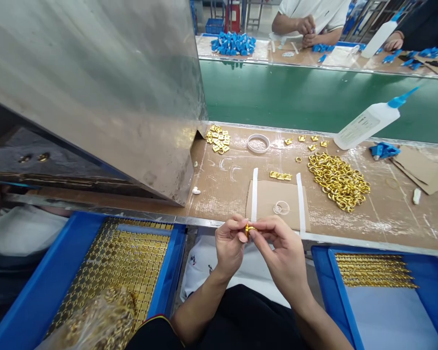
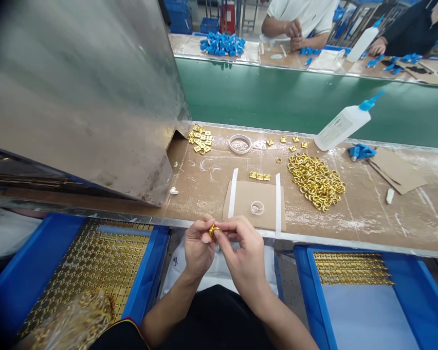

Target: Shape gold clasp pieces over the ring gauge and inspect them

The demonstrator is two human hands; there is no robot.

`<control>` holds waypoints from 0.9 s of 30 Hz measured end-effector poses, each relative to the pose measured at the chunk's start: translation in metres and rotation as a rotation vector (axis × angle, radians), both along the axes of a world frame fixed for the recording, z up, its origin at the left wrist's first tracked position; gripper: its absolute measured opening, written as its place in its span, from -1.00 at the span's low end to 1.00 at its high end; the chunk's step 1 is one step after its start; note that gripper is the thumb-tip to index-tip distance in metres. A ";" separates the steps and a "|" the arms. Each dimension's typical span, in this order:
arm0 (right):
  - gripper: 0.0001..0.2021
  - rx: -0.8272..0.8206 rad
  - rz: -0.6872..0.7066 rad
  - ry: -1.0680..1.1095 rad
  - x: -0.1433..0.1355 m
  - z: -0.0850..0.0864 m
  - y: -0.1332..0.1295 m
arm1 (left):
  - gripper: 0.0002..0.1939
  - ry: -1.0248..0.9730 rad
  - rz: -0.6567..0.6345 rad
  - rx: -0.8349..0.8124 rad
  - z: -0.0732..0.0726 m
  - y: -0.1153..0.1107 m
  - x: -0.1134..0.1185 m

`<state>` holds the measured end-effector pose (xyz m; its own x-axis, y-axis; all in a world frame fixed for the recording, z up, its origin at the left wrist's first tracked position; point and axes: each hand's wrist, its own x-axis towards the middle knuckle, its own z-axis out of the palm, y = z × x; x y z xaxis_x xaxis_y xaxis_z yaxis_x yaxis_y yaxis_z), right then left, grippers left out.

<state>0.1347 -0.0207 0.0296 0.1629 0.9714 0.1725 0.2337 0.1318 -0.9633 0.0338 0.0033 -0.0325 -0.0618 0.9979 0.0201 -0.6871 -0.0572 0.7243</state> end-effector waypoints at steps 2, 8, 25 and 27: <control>-0.94 0.030 -0.009 -0.014 -0.002 0.002 0.000 | -0.73 -0.033 -0.017 -0.024 0.003 -0.001 0.000; -0.88 0.111 -0.026 -0.123 -0.006 0.006 -0.003 | -0.66 -0.076 -0.064 -0.106 0.007 -0.002 -0.003; -0.75 0.138 0.016 -0.244 -0.016 -0.005 -0.002 | -0.39 -0.041 -0.293 -0.184 0.001 0.006 -0.015; -0.75 0.146 0.007 -0.262 -0.018 -0.006 -0.003 | -0.39 -0.041 -0.295 -0.204 0.002 0.005 -0.015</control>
<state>0.1165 -0.0235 0.0241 0.0875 0.9341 0.3460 0.4703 0.2675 -0.8410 0.0184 0.0083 -0.0309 0.2327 0.9562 -0.1777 -0.6811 0.2906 0.6721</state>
